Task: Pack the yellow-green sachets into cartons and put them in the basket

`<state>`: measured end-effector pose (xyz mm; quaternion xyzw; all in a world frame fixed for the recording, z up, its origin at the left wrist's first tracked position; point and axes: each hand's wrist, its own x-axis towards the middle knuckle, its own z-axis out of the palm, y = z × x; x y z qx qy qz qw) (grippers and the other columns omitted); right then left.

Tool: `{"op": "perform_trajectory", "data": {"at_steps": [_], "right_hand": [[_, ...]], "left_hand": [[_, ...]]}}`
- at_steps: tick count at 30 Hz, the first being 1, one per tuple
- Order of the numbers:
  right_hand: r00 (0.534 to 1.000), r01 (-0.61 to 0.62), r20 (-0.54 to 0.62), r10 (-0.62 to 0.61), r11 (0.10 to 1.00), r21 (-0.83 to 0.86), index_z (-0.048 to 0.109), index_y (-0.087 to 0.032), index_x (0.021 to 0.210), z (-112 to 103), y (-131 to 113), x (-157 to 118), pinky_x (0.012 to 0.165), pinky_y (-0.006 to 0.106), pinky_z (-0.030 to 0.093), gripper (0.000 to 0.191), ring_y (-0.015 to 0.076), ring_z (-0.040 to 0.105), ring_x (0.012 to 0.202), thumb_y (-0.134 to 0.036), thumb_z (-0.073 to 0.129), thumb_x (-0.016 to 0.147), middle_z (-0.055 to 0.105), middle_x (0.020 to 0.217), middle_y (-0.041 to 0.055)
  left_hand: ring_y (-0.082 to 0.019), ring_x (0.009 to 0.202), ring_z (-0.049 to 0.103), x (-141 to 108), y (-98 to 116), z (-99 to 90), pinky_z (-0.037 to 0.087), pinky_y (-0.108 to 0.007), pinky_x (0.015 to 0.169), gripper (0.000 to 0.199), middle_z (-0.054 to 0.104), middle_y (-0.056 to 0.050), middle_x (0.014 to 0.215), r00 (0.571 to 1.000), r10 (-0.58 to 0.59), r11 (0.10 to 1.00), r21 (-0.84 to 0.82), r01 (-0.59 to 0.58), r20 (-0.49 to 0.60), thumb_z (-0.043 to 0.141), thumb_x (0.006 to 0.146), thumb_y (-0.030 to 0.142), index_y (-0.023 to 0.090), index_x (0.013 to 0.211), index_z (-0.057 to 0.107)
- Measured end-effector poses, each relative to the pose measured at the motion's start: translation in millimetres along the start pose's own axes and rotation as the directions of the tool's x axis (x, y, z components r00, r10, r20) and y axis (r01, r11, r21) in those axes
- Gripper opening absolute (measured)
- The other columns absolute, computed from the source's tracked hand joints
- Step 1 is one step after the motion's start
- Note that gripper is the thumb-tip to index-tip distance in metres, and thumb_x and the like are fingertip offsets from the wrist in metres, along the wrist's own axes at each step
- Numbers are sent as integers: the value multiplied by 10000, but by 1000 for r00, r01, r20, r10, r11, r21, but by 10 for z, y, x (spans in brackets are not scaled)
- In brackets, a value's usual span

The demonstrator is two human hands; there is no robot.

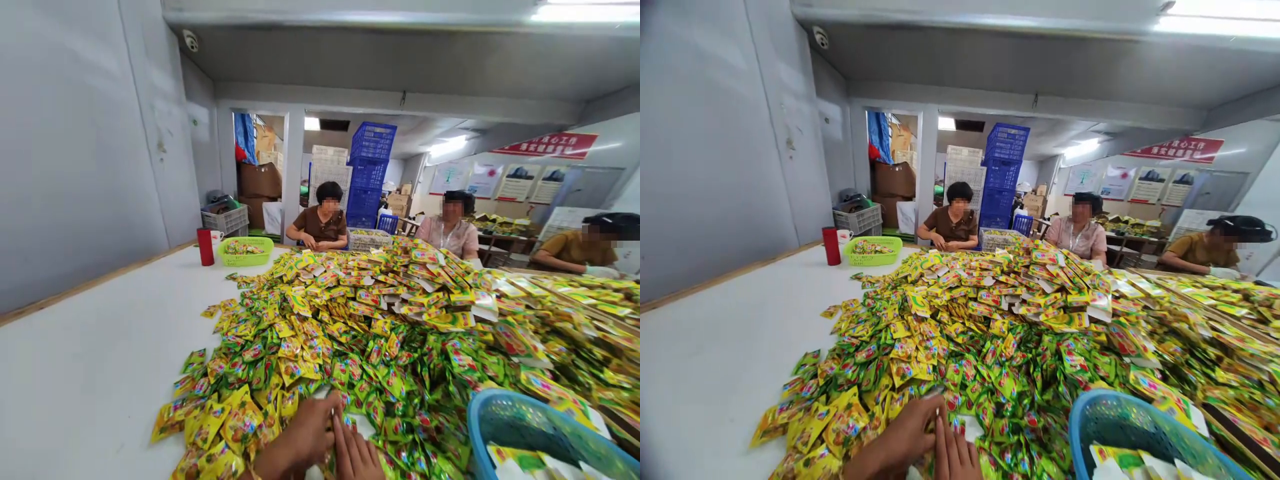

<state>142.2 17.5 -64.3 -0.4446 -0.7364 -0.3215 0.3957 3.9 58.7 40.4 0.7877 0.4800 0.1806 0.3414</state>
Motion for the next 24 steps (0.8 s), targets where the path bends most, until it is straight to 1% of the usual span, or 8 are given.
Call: {"op": "perform_trajectory", "data": {"at_steps": [2, 4, 6, 8, 12, 16, 19, 24], "right_hand": [[996, 42, 74, -42, 999, 5, 171, -128, 1462, -186, 12, 107, 675, 332, 474, 648, 222, 621, 840, -341, 394, 892, 680, 986, 100], [985, -25, 170, 21, 1000, 18, 129, -90, 1462, -330, 0, 209, 733, 356, 464, 661, 231, 593, 887, -352, 371, 906, 654, 1041, 125], [966, -94, 247, 79, 994, 49, 101, -74, 1461, -395, -25, 271, 759, 367, 454, 688, 236, 565, 917, -367, 382, 906, 626, 1081, 145], [952, -118, 293, 87, 989, 88, 81, -62, 1458, -398, -52, 285, 774, 375, 444, 707, 244, 542, 946, -374, 389, 904, 605, 1101, 158], [949, -131, 299, 95, 986, 101, 68, -62, 1458, -374, -70, 245, 782, 385, 426, 681, 252, 522, 954, -353, 353, 913, 588, 1104, 166], [947, -198, 277, 164, 975, 100, 88, -58, 1454, -395, -34, 246, 763, 369, 422, 698, 241, 523, 919, -370, 384, 905, 599, 1063, 153], [942, -215, 288, 173, 969, 123, 76, -60, 1455, -403, -30, 270, 745, 366, 424, 725, 238, 520, 904, -350, 420, 887, 596, 1073, 149], [941, -198, 305, 143, 968, 155, 55, -62, 1458, -373, -44, 260, 736, 378, 428, 731, 252, 500, 897, -273, 425, 864, 596, 1037, 149]], "left_hand": [[-144, 669, 559, -32, 26, -32, 405, -204, 574, 379, 619, 11, 736, 997, 36, 989, -147, -25, 70, 595, 617, 130, 180, 993, 600], [-129, 627, 546, -85, 51, -101, 405, -194, 551, 507, 581, 38, 695, 997, 37, 968, -250, -18, 68, 596, 612, 122, 186, 1114, 557], [-123, 625, 550, -127, 69, -162, 416, -199, 585, 513, 571, 40, 685, 999, 33, 976, -216, -30, 10, 562, 623, 91, 194, 1125, 568], [-123, 605, 548, -142, 93, -171, 417, -212, 613, 473, 577, 35, 651, 998, 48, 994, -96, -51, -32, 520, 648, 69, 202, 1094, 604], [-143, 635, 574, -95, 181, -46, 430, -238, 669, 403, 640, 2, 684, 994, 99, 994, 58, -95, -56, 479, 710, 78, 208, 1058, 636], [-135, 637, 588, -34, 225, 46, 448, -219, 637, 399, 660, -10, 718, 993, 94, 992, -80, -100, -69, 494, 708, 88, 181, 1071, 629], [-119, 624, 585, -47, 174, 29, 453, -194, 600, 520, 647, 13, 696, 995, 99, 975, -200, -100, -12, 496, 663, 57, 176, 1161, 584], [-107, 587, 548, -54, 87, 89, 434, -186, 580, 619, 636, 25, 652, 995, 102, 981, -162, -103, -11, 488, 635, 28, 191, 1228, 560]]}}
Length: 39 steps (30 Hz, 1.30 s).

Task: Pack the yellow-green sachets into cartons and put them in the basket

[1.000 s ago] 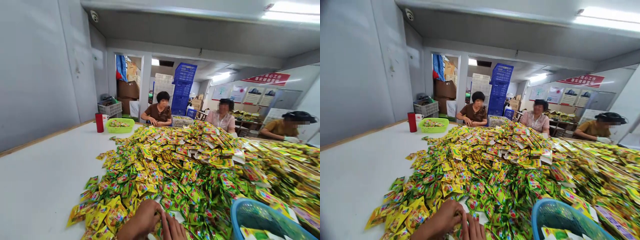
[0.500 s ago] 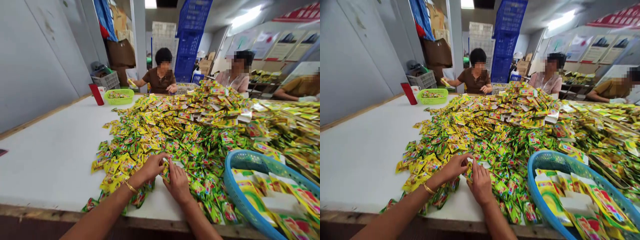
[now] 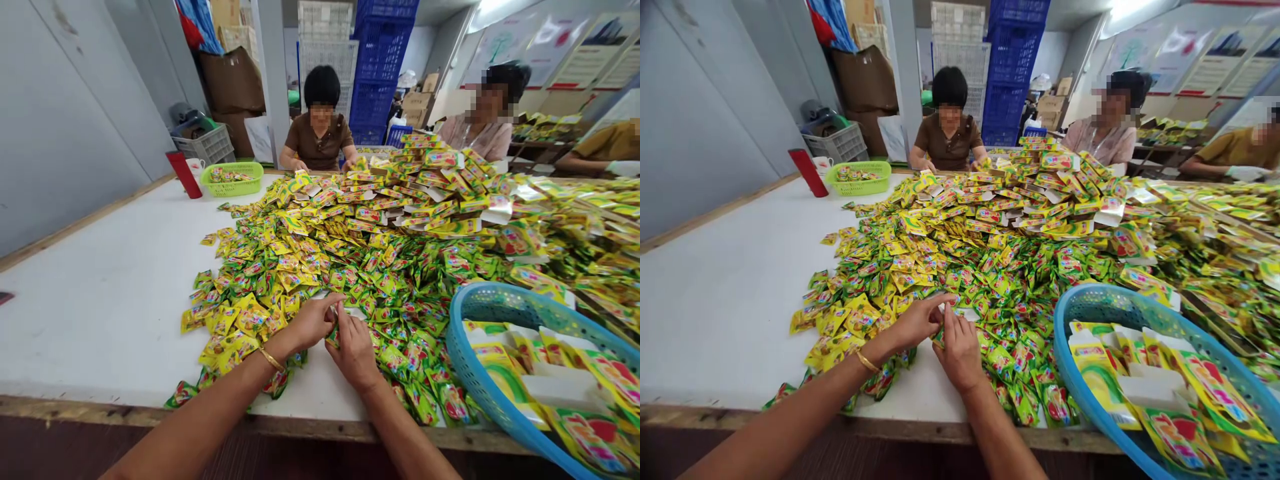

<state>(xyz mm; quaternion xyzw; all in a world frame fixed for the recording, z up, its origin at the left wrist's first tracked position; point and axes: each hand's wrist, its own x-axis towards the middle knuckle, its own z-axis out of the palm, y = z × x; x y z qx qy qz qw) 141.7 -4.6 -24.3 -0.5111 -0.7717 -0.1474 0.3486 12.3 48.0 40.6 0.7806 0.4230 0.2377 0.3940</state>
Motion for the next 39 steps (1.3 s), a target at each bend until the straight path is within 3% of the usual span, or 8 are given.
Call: {"op": "perform_trajectory", "data": {"at_steps": [5, 11, 16, 25, 28, 32, 36, 39], "right_hand": [[999, -37, 17, 36, 999, 23, 64, -69, 1458, 1, 39, -20, 747, 367, 430, 733, 240, 496, 884, -258, 442, 859, 588, 1035, 147], [983, -135, 105, 151, 981, -141, 260, -59, 1399, -76, -10, 9, 791, 380, 392, 721, 242, 515, 878, -383, 515, 809, 591, 963, 128], [939, -163, 261, 223, 959, -232, 456, -153, 1294, -94, -21, -13, 691, 315, 380, 572, 208, 524, 782, -314, 560, 755, 582, 905, 79], [957, -140, 219, 189, 965, -222, 480, -153, 1272, -65, 29, -38, 681, 298, 397, 585, 203, 542, 771, -301, 584, 717, 578, 875, 64], [954, -147, 223, 199, 962, -229, 477, -165, 1274, -101, -3, -10, 679, 292, 401, 575, 200, 553, 777, -300, 579, 724, 580, 870, 59], [942, -255, 127, 312, 906, -337, 450, -174, 1294, -545, -18, 147, 606, 284, 394, 564, 191, 557, 711, -340, 554, 764, 575, 824, 45], [842, -479, -83, 534, 666, -572, 369, -198, 1361, -1466, 348, 267, 516, 310, 359, 603, 222, 555, 660, -522, 393, 853, 598, 855, 71], [713, -569, -148, 685, 442, -693, 374, -187, 1372, -2091, 872, 132, 522, 371, 386, 752, 284, 578, 700, -681, 273, 814, 621, 918, 125]], "left_hand": [[-105, 574, 526, 84, -32, 157, 401, -178, 539, 635, 631, 15, 627, 998, -47, 982, -186, 41, -29, 495, 630, 45, 158, 1253, 548], [-61, 470, 387, 44, -104, -13, 330, -164, 486, 718, 505, 80, 509, 994, -105, 904, -416, 96, 0, 511, 582, 54, 119, 1297, 494], [-48, 442, 328, 25, -136, -49, 279, -156, 455, 744, 434, 105, 465, 987, -157, 897, -414, 156, 33, 488, 565, 49, 108, 1307, 483], [-45, 450, 230, 17, -108, 55, 205, -155, 425, 636, 345, 104, 479, 996, -47, 941, -331, 70, 76, 467, 645, 46, 135, 1271, 533], [-47, 451, 333, 7, -63, -49, 318, -150, 464, 666, 420, 90, 515, 988, -23, 893, -441, 89, 153, 473, 682, 62, 157, 1341, 446], [-126, 680, 603, 273, 1, -247, 506, -284, 677, 545, 648, -60, 848, 999, -37, 907, -419, 32, -5, 458, 789, 129, 156, 1332, 441], [-180, 975, 585, 702, -33, -202, 450, -321, 914, 437, 638, -82, 1066, 994, 61, 942, 336, -26, -94, 454, 776, 32, 180, 1161, 600], [-214, 1043, 537, 874, -82, -40, 416, -351, 953, 451, 619, -111, 1059, 996, 69, 868, 495, -32, -56, 439, 732, -42, 143, 1099, 625]]}}
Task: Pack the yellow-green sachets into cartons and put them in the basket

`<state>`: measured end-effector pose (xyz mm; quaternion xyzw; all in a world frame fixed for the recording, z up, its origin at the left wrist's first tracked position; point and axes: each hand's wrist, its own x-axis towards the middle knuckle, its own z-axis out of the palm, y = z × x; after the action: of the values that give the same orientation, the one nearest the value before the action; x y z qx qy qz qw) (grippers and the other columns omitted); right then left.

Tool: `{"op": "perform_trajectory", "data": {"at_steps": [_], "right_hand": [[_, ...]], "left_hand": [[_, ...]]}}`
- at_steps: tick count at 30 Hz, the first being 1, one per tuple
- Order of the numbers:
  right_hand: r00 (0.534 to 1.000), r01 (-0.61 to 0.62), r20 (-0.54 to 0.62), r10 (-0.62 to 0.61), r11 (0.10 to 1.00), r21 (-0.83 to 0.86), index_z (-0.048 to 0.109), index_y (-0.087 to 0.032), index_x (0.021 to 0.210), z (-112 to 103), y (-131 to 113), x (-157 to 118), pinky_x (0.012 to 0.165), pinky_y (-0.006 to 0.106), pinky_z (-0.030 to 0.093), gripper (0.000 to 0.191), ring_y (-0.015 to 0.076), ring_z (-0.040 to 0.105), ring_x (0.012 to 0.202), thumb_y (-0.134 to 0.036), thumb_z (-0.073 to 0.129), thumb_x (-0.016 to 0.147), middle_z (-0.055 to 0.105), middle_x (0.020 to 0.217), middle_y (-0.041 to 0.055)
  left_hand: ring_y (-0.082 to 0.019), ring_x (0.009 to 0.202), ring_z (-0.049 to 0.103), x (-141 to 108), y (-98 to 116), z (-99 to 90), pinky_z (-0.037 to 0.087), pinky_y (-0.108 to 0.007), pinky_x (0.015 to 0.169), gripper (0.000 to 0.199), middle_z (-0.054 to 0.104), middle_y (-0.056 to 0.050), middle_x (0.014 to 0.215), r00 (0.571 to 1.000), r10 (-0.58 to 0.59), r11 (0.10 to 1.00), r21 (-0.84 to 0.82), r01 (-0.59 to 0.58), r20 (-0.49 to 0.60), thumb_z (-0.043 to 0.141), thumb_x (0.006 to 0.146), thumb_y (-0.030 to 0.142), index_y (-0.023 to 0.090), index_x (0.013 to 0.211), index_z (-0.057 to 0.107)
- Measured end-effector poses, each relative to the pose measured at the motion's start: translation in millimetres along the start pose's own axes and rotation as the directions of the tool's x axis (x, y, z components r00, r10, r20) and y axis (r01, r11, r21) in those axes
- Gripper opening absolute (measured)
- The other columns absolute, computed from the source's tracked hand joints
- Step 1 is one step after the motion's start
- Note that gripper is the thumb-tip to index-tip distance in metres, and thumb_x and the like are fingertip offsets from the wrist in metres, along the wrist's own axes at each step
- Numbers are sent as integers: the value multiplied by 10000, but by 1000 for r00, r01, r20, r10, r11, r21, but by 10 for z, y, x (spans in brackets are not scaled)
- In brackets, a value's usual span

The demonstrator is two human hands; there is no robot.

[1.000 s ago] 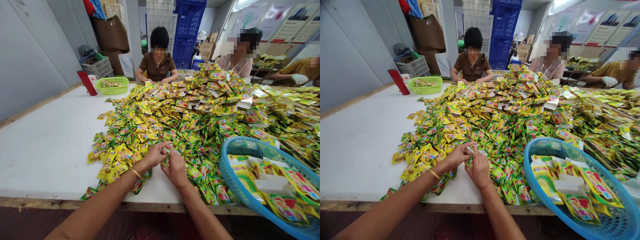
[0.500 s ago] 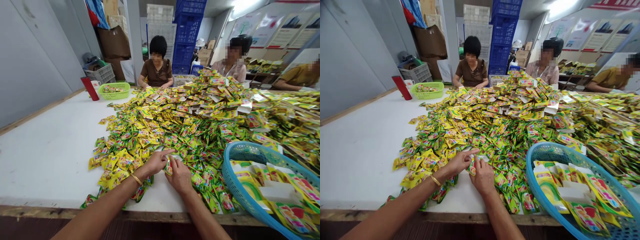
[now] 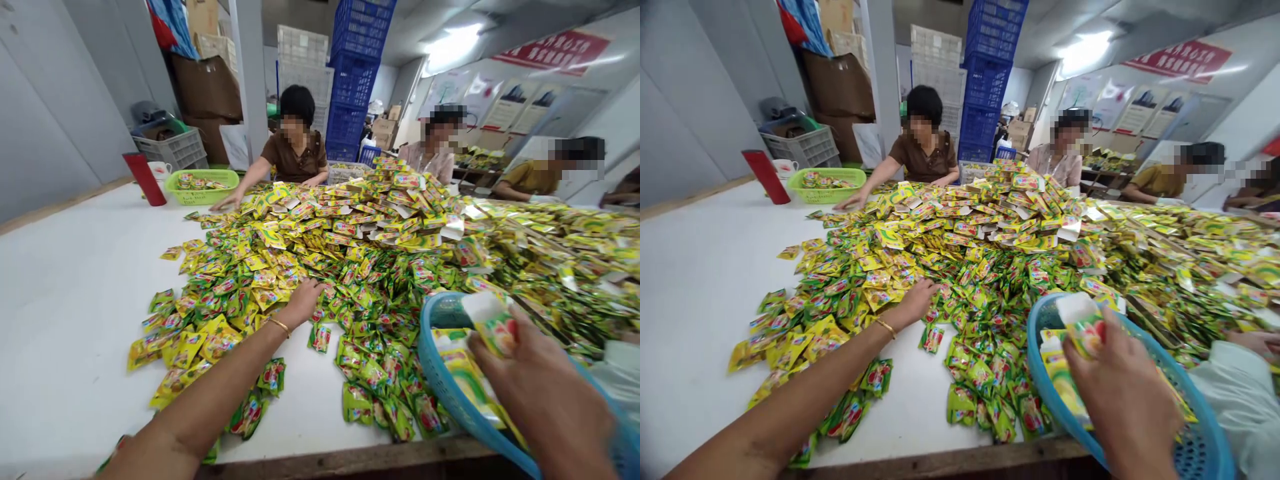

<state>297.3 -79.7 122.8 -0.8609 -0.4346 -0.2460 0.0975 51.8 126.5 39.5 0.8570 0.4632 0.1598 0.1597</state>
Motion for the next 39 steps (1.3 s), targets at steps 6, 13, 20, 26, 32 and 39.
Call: {"op": "perform_trajectory", "data": {"at_steps": [6, 13, 20, 26, 32, 39], "right_hand": [[970, 126, -211, -120, 992, 15, 377, -151, 1386, 139, 500, 34, 714, 497, 443, 925, 361, 572, 908, -786, 207, 736, 593, 1063, 231], [961, 273, -131, -241, 788, 552, 537, -177, 1210, 206, -869, 98, 907, 366, 431, 408, 220, 543, 1063, -372, 364, 896, 585, 1159, 108], [928, -18, 341, -149, 898, 440, 560, -136, 1167, 911, -1711, 899, 778, 296, 437, 360, 197, 587, 956, -108, 431, 831, 564, 1179, 135], [917, -81, 387, -96, 906, 416, 607, -146, 988, 1220, -1867, 1085, 857, 404, 391, 181, 211, 542, 1002, -192, 499, 851, 592, 1102, 100], [965, -81, 250, -83, 809, 582, 587, -177, 829, 1004, -1771, 1024, 915, 456, 250, 166, 272, 437, 1111, -175, 423, 807, 622, 954, 122], [849, -167, 363, -384, 458, 873, 481, -220, 766, 713, -1966, 208, 617, 283, 412, 187, 160, 545, 633, -400, 441, 796, 585, 683, 10]], "left_hand": [[-277, 999, 533, -76, -102, -12, 411, -395, 910, 155, 628, -130, 878, 995, -81, 997, -12, 80, -62, 571, 704, 44, 119, 778, 684], [-79, 405, 401, 33, 229, -45, 327, -207, 439, 220, 443, 53, 468, 962, -253, 711, -655, 255, 100, 604, 744, 320, 114, 679, 647], [-45, 371, 316, -36, 710, 311, 225, -178, 383, 271, 315, 97, 438, 945, -275, 506, -809, 299, 177, 576, 746, 334, 153, 562, 496], [-84, 509, 536, -482, 298, 255, 319, -173, 420, 615, 501, 71, 635, 881, -241, 49, -902, 430, 407, 754, 587, 457, 163, 1066, 504], [-108, 553, 519, -596, -22, 159, 369, -223, 528, 692, 546, 42, 608, 913, -284, 174, -920, 350, 293, 759, 559, 476, 93, 1100, 564], [-212, 916, 570, -533, -68, -140, 461, -274, 719, 322, 604, -94, 1072, 967, -252, 519, -849, 95, -47, 653, 631, 481, 175, 724, 695]]}}
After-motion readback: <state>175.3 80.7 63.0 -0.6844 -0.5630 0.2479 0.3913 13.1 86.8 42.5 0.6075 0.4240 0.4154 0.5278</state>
